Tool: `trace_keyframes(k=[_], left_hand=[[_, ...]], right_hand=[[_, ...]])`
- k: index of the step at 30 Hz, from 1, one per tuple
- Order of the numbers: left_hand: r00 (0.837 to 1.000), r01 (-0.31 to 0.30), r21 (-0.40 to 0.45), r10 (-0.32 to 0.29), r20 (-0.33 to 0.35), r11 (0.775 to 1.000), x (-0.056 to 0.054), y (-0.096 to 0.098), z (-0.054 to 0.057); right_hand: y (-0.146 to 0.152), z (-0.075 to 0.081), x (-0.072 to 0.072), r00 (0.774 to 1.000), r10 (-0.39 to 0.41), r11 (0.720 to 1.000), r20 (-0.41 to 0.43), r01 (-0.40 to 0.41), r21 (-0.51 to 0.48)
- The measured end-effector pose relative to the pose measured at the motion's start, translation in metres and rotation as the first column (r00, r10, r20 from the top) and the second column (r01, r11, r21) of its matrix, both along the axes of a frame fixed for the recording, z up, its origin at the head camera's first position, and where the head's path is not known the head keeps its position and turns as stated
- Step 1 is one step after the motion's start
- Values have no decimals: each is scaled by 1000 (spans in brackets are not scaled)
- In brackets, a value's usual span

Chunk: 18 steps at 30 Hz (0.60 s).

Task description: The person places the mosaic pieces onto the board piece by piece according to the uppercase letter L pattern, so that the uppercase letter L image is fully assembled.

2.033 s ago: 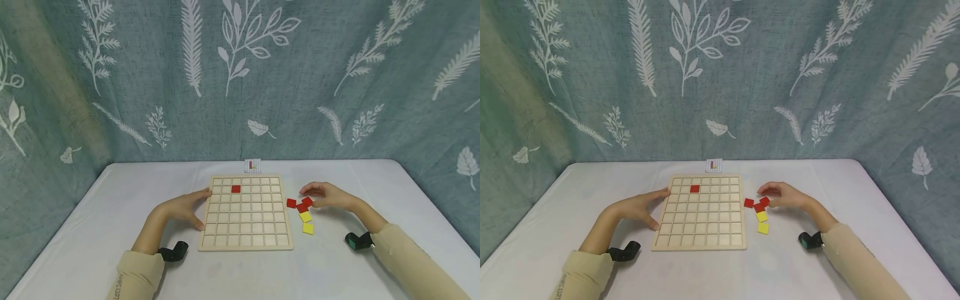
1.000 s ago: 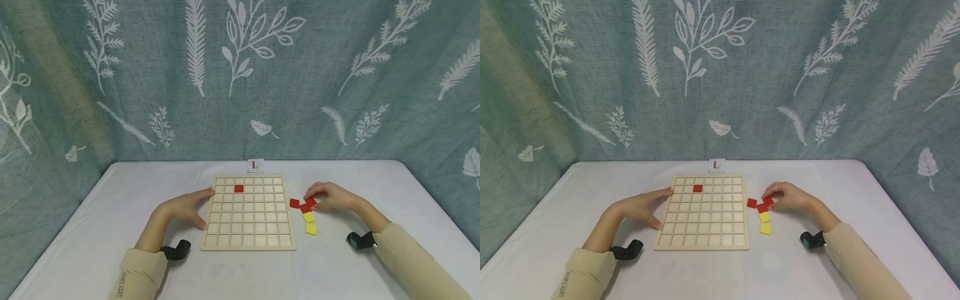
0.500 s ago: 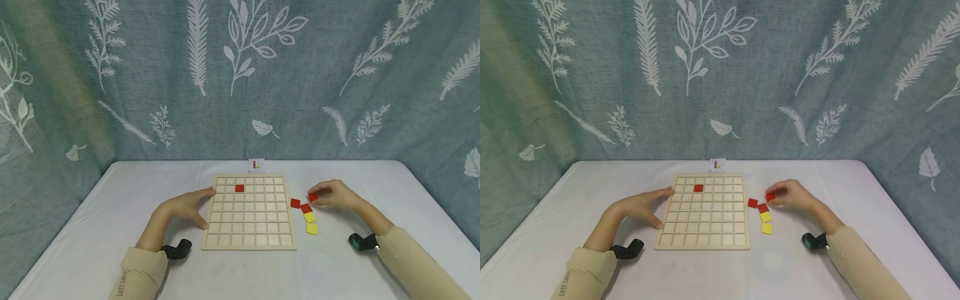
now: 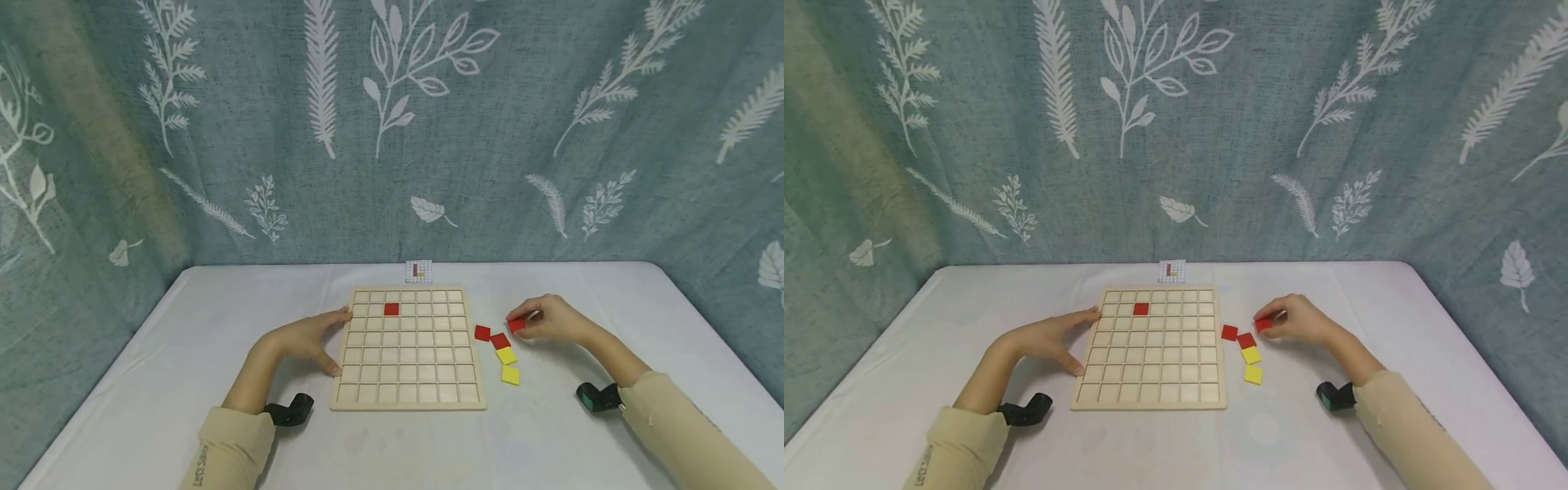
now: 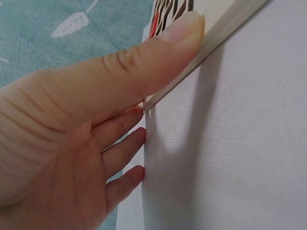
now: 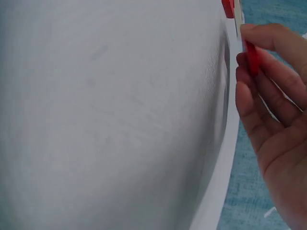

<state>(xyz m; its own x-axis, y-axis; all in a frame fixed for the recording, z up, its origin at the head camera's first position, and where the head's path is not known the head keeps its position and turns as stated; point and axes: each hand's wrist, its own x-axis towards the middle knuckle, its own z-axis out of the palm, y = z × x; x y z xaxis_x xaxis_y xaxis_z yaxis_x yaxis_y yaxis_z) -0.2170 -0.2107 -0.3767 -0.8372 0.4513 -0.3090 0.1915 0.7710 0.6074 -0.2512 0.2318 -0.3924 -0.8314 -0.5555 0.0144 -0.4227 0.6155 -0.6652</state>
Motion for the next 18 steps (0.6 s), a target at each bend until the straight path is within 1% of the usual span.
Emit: trace_keyframes(k=[5, 9, 12, 15, 18], left_hand=[[1000, 10, 9, -10, 1, 1000, 1, 1, -2], [1000, -1, 0, 1, -5, 1000, 3, 0, -1], [1000, -3, -1, 3, -5, 1000, 3, -2, -1], [1000, 10, 4, -10, -10, 1000, 2, -3, -2], [1000, 12, 7, -11, -12, 1000, 1, -2, -3]], right_hand=[[4, -1, 0, 1000, 11, 1000, -29, -11, -6], [5, 0, 0, 996, 35, 999, -84, -35, -1], [6, 1, 1, 994, 32, 999, -109, -32, 0], [8, 1, 2, 995, -11, 1000, -98, 9, -18], [12, 2, 2, 997, -73, 995, -24, 71, -69]])
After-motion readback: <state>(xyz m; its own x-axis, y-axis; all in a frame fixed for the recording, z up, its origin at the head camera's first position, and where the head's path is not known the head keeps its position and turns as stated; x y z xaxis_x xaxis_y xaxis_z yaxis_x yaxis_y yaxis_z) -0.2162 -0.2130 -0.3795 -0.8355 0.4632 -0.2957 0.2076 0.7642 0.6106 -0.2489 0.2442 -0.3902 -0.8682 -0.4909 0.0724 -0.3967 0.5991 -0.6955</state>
